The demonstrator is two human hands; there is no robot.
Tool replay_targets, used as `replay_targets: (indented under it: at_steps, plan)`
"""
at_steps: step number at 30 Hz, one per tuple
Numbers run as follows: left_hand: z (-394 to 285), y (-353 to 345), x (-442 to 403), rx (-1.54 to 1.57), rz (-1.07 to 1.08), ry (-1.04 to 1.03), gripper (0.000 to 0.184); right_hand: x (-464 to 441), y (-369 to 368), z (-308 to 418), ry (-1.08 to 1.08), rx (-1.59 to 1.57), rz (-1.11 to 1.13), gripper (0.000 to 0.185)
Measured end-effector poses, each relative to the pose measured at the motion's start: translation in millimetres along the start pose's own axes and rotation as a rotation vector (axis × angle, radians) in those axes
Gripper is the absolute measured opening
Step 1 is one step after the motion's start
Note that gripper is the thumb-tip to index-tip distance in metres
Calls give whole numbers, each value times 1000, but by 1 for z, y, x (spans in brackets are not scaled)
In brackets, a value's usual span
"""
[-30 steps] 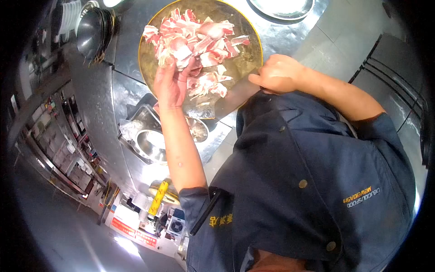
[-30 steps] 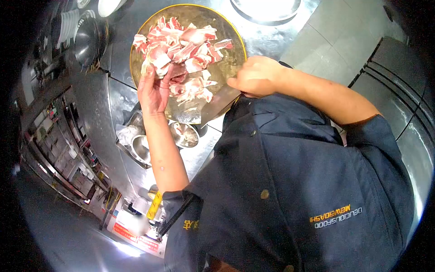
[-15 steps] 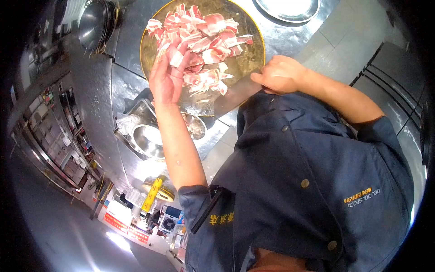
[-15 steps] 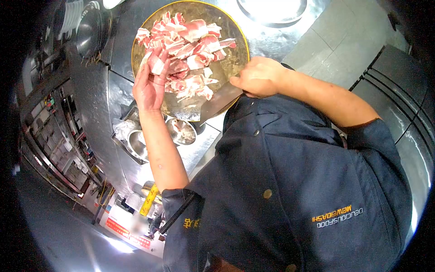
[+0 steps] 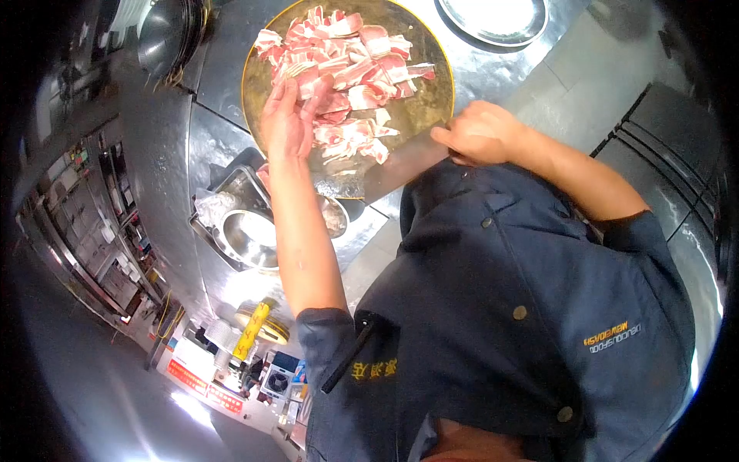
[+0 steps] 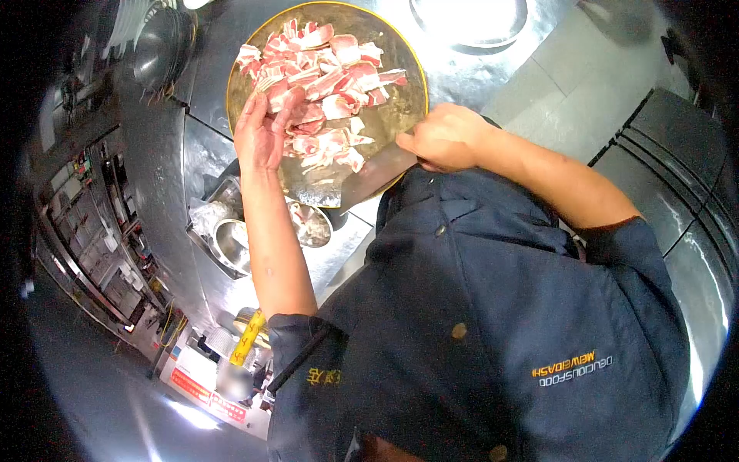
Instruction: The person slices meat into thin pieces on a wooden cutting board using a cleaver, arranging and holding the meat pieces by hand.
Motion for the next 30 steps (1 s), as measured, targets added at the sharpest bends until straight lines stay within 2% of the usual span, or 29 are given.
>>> replay_targets:
  at_steps: [1,3,6,11,13,14,15,17,19,25,26,27,29,30]
  plan:
    - [4,3,-3,5,-3,-2,32,0,-1,-1,-3,-10,-6,33]
    - [12,10,-11,-33,-31,-155,32,0,-3,-2,-7,-18,-8,34]
    - [23,14,-23,-138,-133,-120,33,1,-3,-3,17,-13,-10,34]
    - [14,22,-38,-36,-147,-95,25,-4,2,-2,10,-18,-19,32]
    - [12,19,-40,-501,-228,-55,25,-6,0,-4,26,-26,-16,32]
    - [14,17,-34,-587,-329,-18,24,-8,1,-5,42,-30,-29,32]
    - [18,21,-40,-588,-331,-24,24,-10,2,-5,46,-27,-33,32]
    - [47,43,-57,-788,-484,-284,22,-10,2,-5,30,-20,-38,32]
    - [55,56,-54,-1027,-437,-521,25,-11,0,-3,23,-16,-23,32]
    - [23,40,-21,-343,-266,-149,32,-8,2,-6,37,-12,-19,37]
    - [38,59,-32,-691,-296,-350,41,-7,1,-6,43,-20,-46,36]
    - [36,53,-27,-690,-300,-345,41,-7,0,-4,45,-21,-40,36]
    - [21,21,-15,-1314,-228,-674,37,-8,3,-4,12,-31,-104,29]
    - [16,15,-16,-1457,-224,-668,37,-9,6,-4,17,-28,-97,29]
Point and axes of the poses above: each hand's wrist, its own x-axis away from the middle knuckle, its own y-axis out of the back of the hand, z = x × y, the point moved 1 cm from there along -x, towards the middle knuckle, and after that the axes turned 12 degrees about -x, right-handed, at the moved point
